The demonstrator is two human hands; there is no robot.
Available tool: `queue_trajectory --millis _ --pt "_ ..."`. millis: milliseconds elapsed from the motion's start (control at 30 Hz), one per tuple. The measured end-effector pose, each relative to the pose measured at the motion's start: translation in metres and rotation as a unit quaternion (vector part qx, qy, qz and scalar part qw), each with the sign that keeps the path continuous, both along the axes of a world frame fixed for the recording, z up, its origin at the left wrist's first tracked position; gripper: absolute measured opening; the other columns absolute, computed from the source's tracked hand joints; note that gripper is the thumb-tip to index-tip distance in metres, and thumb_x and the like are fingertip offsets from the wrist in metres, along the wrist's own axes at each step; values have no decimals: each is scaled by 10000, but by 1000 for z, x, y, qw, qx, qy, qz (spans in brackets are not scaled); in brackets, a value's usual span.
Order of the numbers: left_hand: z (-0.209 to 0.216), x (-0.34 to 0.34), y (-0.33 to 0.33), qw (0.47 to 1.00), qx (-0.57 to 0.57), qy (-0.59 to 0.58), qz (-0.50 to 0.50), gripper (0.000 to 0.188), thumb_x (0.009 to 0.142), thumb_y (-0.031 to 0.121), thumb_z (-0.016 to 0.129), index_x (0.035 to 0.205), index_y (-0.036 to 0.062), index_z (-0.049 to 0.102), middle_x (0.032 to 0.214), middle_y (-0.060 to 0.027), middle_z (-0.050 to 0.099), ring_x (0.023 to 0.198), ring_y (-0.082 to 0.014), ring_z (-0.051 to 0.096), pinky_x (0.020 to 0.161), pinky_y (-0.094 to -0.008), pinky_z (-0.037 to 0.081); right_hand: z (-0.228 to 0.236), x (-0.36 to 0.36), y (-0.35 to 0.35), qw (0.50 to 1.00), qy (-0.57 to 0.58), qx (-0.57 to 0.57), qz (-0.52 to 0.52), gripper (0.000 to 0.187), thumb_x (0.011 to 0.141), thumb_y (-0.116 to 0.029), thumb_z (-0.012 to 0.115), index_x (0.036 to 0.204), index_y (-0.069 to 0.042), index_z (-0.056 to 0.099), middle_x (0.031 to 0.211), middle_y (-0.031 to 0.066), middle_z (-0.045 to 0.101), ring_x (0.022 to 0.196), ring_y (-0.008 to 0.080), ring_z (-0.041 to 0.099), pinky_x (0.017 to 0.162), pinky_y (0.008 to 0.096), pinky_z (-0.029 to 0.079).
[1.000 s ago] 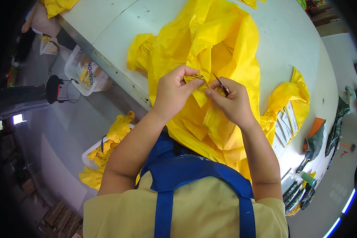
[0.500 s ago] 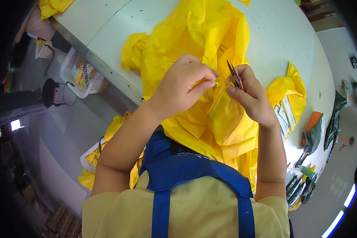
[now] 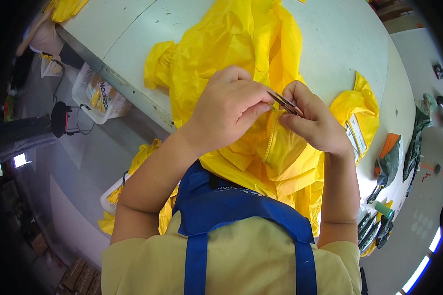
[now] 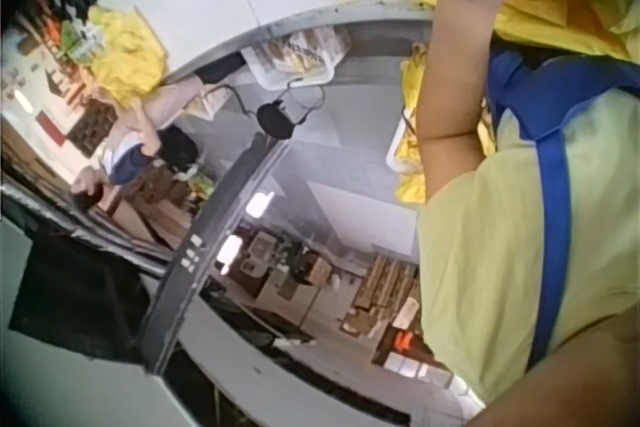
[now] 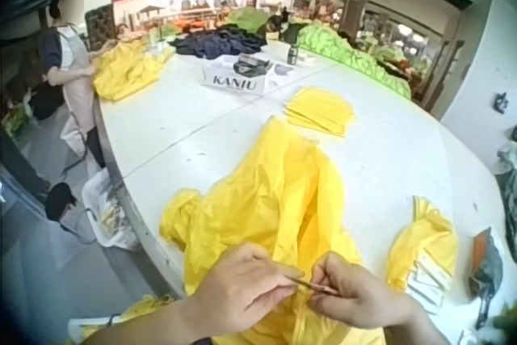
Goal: The person cuts open yellow poly mailers on a white workbench using a small blade. They unfold the mailers, slice along seams, and place the opened pieces into a white basket.
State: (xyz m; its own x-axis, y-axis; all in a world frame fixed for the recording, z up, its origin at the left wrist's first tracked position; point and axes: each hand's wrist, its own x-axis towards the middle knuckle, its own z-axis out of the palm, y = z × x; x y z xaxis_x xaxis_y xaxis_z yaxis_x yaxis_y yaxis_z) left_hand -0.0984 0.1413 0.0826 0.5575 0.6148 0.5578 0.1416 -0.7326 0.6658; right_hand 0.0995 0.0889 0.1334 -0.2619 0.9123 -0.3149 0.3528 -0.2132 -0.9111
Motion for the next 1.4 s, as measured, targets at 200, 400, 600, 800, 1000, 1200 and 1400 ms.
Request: queue_trajectory --millis 200,400,600,800,1000,1200,1400 --pt "3 6 6 999 19 3 -34 118 724 38 705 803 80 628 840 -7 654 765 -241 514 697 -331 428 -2 3 -3 1000 9 8 -29 166 819 -57 593 882 -49 439 692 -19 439 628 61 398 537 230 341" --pt "9 14 6 996 44 28 -71 98 725 77 699 788 112 633 876 11 664 787 -248 514 736 -347 410 -2 -1 -14 990 -15 88 -109 165 832 -49 578 899 -45 427 701 -22 420 639 52 378 544 226 337" --pt "7 18 4 979 13 94 -182 111 723 175 713 774 111 638 1114 -40 629 994 -261 504 863 -377 377 -21 6 -27 962 -37 150 -226 148 869 -25 540 934 -43 407 716 -27 404 646 40 363 544 214 324" --pt "29 47 6 947 22 299 -115 254 697 312 745 735 82 643 1007 -67 631 1102 -263 471 988 -457 278 -46 21 -49 977 94 125 -143 134 888 -79 565 966 -44 461 798 -5 452 710 62 409 622 230 377" --pt "20 47 18 898 162 390 -128 343 674 309 752 880 68 620 855 -51 628 1136 -240 466 1096 -524 161 -182 206 -118 814 -254 12 -522 306 908 -236 521 1137 -35 552 1006 119 624 904 217 580 778 316 463" --pt "54 65 37 917 18 390 -78 283 755 171 705 959 50 551 856 -77 601 864 -189 578 915 -311 418 -227 301 -228 677 -291 -13 -676 780 839 -305 652 1440 -30 238 1241 146 511 1075 218 517 977 365 371" --pt "69 29 89 950 -262 162 -44 295 919 167 576 1158 2 529 1064 -49 614 950 -99 577 815 -251 469 -183 209 -313 896 -83 -167 -402 505 815 -209 665 1265 -37 517 990 85 642 926 191 582 884 333 441"
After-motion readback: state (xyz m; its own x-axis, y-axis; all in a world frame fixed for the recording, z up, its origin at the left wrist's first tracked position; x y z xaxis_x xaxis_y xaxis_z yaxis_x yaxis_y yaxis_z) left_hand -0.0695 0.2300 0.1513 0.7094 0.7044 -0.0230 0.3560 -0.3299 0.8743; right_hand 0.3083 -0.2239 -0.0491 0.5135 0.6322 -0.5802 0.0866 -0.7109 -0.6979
